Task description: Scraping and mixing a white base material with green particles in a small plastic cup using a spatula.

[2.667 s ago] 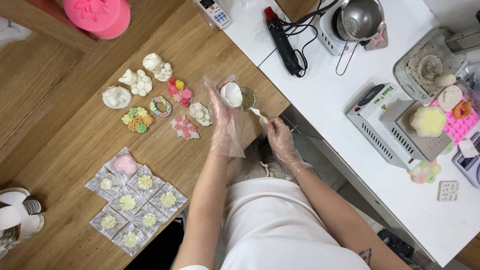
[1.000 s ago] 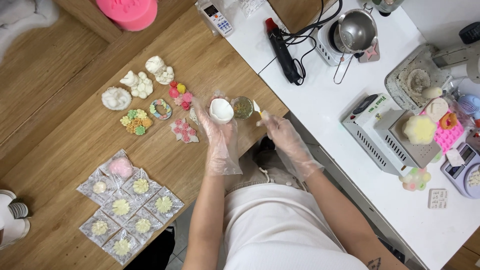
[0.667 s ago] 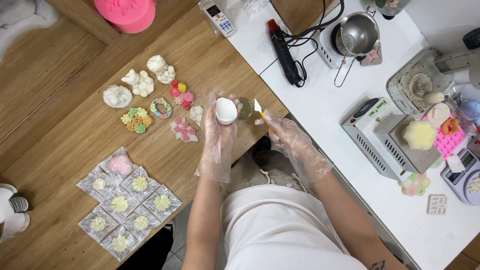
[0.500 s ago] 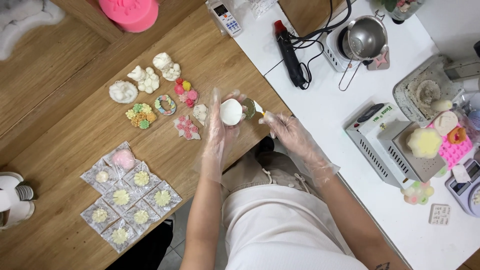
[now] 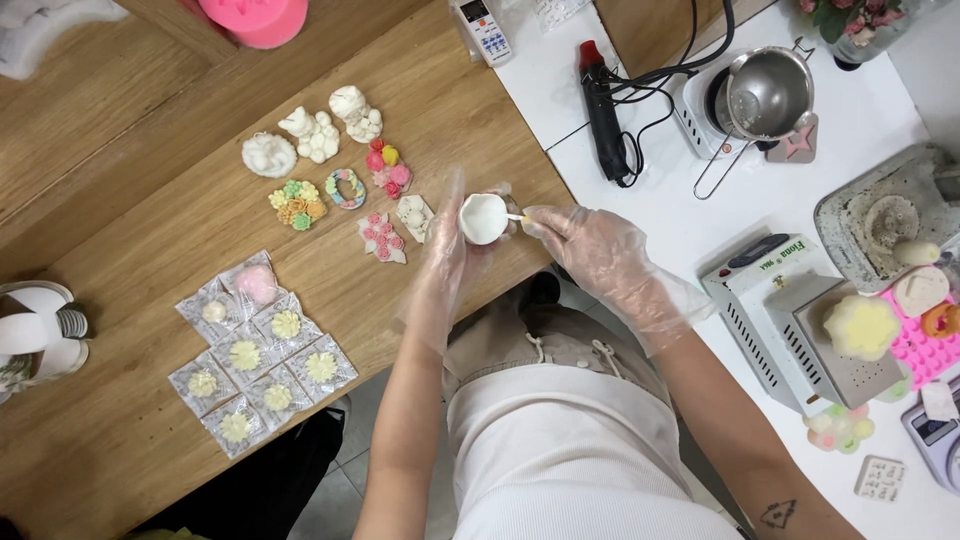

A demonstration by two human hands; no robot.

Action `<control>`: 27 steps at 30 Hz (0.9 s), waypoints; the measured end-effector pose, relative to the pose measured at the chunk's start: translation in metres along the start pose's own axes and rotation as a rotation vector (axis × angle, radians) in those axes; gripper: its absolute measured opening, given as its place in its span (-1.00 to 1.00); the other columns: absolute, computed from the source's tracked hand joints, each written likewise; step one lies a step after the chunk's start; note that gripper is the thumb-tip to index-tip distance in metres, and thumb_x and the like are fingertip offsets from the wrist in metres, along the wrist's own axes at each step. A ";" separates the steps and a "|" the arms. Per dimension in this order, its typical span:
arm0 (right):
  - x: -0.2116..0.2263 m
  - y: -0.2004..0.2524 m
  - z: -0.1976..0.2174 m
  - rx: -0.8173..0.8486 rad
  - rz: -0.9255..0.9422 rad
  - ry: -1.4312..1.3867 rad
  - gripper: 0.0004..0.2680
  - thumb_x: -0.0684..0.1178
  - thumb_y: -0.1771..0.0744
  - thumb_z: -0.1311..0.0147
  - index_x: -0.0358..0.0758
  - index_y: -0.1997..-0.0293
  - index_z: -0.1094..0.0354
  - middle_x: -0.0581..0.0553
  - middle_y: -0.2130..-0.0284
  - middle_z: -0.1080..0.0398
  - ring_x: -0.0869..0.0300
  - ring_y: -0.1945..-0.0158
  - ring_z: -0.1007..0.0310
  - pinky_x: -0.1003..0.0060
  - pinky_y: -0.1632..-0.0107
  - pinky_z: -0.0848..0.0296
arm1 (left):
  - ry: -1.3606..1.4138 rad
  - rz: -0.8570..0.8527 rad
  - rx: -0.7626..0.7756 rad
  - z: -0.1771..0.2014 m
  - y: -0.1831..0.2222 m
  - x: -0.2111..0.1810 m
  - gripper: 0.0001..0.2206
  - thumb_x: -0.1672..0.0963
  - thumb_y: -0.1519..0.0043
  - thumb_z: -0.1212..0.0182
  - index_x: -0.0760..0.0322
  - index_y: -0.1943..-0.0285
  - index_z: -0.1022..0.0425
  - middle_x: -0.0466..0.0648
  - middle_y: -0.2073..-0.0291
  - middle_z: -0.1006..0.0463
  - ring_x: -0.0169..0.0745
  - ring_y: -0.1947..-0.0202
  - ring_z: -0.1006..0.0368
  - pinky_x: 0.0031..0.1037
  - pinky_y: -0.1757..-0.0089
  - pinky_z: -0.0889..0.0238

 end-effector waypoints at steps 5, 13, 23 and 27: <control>0.002 -0.004 0.009 -0.121 0.239 0.005 -0.81 0.19 -0.39 -0.06 0.15 -0.02 -0.54 -0.03 0.27 -0.57 0.00 0.34 -0.55 0.12 0.30 -0.52 | -0.128 0.121 0.114 -0.002 0.000 0.010 -0.32 -0.24 -0.23 0.06 0.43 -0.04 -0.54 0.04 0.32 -0.67 -0.12 0.49 -0.58 -0.47 0.50 -0.44; -0.004 -0.029 0.013 -0.070 0.410 0.017 -0.80 0.19 -0.37 -0.05 0.13 -0.01 -0.54 -0.03 0.31 -0.55 0.03 0.29 -0.56 0.13 0.28 -0.53 | -0.383 0.166 -0.011 -0.005 0.013 -0.001 -0.36 -0.26 -0.31 0.09 0.33 0.08 -0.55 -0.01 0.45 -0.61 -0.35 0.68 -0.30 -0.61 0.67 0.16; 0.012 -0.055 -0.007 0.067 0.559 0.263 -0.79 0.20 -0.37 -0.01 0.22 -0.06 -0.51 -0.03 0.35 -0.52 0.01 0.35 -0.54 0.08 0.34 -0.52 | -0.515 0.110 0.058 -0.002 0.013 -0.013 -0.42 -0.21 -0.33 0.04 0.17 -0.33 -0.38 -0.11 0.14 -0.54 -0.40 0.29 -0.32 -0.50 0.32 -0.15; 0.011 -0.059 -0.011 -0.014 0.564 0.173 -0.80 0.22 -0.38 -0.04 0.17 0.00 -0.54 -0.06 0.36 -0.53 0.00 0.41 -0.53 0.08 0.36 -0.51 | -0.385 -0.060 0.127 -0.030 0.041 -0.038 -0.33 -0.19 -0.25 -0.03 -0.02 -0.55 -0.23 0.01 -0.22 -0.48 -0.10 -0.06 -0.40 -0.33 -0.05 -0.26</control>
Point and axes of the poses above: each hand's wrist, its own y-axis away from the middle knuckle, its own z-axis out of the back of the hand, x = y × z, the point moved 10 cm from there along -y, towards the middle knuckle
